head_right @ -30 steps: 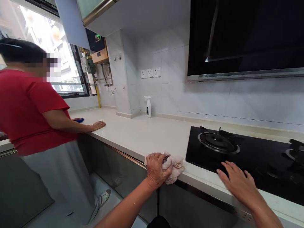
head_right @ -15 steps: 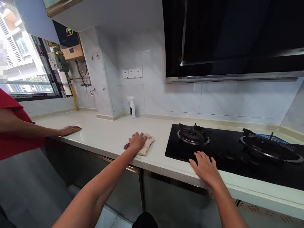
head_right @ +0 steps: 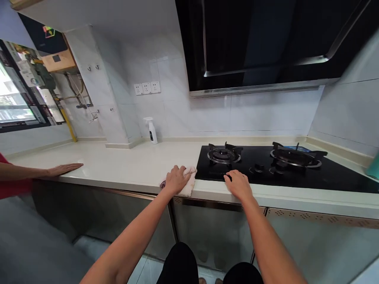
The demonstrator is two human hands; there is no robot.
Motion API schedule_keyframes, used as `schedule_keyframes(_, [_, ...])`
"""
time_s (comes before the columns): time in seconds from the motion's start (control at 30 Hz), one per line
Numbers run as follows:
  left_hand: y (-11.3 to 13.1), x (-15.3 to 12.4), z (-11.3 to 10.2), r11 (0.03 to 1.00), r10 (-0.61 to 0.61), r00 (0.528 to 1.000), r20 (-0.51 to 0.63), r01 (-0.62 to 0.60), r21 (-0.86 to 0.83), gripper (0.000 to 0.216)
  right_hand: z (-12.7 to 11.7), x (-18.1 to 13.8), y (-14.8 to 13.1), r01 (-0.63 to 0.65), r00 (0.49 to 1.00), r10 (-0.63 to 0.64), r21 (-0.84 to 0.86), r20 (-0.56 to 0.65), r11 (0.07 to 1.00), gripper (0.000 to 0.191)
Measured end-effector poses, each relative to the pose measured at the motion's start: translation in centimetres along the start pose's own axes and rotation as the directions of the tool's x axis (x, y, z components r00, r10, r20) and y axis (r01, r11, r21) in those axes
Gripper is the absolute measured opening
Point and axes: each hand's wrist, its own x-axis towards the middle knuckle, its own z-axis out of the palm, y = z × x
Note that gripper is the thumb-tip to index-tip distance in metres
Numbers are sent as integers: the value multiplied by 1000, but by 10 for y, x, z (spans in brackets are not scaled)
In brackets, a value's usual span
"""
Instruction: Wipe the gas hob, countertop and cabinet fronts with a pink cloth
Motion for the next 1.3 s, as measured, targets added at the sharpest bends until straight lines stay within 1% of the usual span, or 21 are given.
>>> schedule_keyframes(0.13, [5, -24, 1, 1000, 10, 993, -118, -12, -20, 36, -4, -14, -15, -65, 991, 62, -23, -119, 998, 41])
schedule_keyframes(0.23, [12, -37, 16, 996, 6, 965, -262, -30, -90, 33, 14, -45, -26, -116, 955, 111, -1, -275, 993, 44])
schedule_keyframes(0.3, [21, -47, 29, 988, 1, 933, -360, -57, -146, 34, 33, -73, -34, -76, 915, 98, 73, -392, 994, 42])
schedule_keyframes(0.37, [32, -59, 41, 976, 17, 903, -428, -107, -188, 39, 50, -103, -42, -8, 871, 106, 203, -479, 979, 43])
schedule_keyframes(0.43, [45, -71, 49, 959, 36, 890, -454, -159, -236, 45, 61, -127, -51, -3, 838, 217, 393, -501, 920, 46])
schedule_keyframes(0.47, [51, -77, 53, 948, 40, 891, -453, -177, -265, 47, 64, -137, -56, -26, 824, 306, 507, -478, 862, 44])
schedule_keyframes(0.5, [57, -82, 57, 937, 41, 894, -447, -189, -293, 48, 66, -144, -62, -61, 812, 402, 625, -422, 779, 42])
schedule_keyframes(0.53, [62, -86, 61, 927, 43, 897, -439, -200, -316, 48, 67, -150, -69, -97, 812, 481, 735, -331, 671, 40])
schedule_keyframes(0.57, [66, -89, 65, 919, 53, 901, -431, -212, -332, 48, 68, -154, -76, -133, 823, 525, 827, -214, 546, 40])
schedule_keyframes(0.63, [73, -94, 75, 908, 86, 906, -414, -243, -342, 48, 68, -157, -91, -185, 857, 516, 941, 13, 284, 49])
schedule_keyframes(0.67, [76, -95, 80, 906, 102, 908, -407, -254, -339, 49, 68, -157, -98, -198, 868, 488, 965, 93, 170, 56])
schedule_keyframes(0.7, [79, -97, 84, 906, 113, 909, -402, -260, -333, 49, 68, -155, -103, -202, 876, 460, 976, 144, 79, 62])
schedule_keyframes(0.73, [81, -97, 89, 910, 117, 910, -398, -259, -325, 50, 68, -153, -108, -198, 880, 443, 980, 171, 16, 66])
schedule_keyframes(0.8, [84, -97, 97, 917, 126, 912, -389, -257, -305, 50, 68, -148, -112, -183, 884, 431, 982, 182, -38, 69])
schedule_keyframes(0.87, [87, -96, 101, 913, 158, 908, -387, -284, -292, 50, 68, -145, -111, -177, 877, 447, 983, 176, -40, 69])
schedule_keyframes(0.93, [90, -92, 101, 896, 212, 889, -406, -342, -282, 50, 67, -144, -106, -179, 860, 478, 983, 180, -49, 68])
schedule_keyframes(1.03, [97, -84, 93, 866, 303, 848, -435, -435, -246, 50, 64, -143, -97, -167, 849, 491, 981, 195, -101, 66])
schedule_keyframes(1.13, [103, -74, 77, 833, 421, 815, -399, -521, -186, 54, 67, -143, -82, -127, 851, 481, 972, 210, -199, 59])
schedule_keyframes(1.2, [103, -68, 67, 810, 494, 791, -362, -569, -138, 59, 77, -149, -70, -144, 832, 483, 947, 272, -286, 55])
schedule_keyframes(1.27, [96, -64, 61, 796, 540, 777, -322, -596, -104, 63, 95, -167, -56, -233, 788, 475, 904, 392, -360, 55])
schedule_keyframes(1.3, [90, -62, 59, 790, 558, 775, -297, -605, -93, 64, 106, -180, -49, -296, 762, 461, 878, 455, -376, 56])
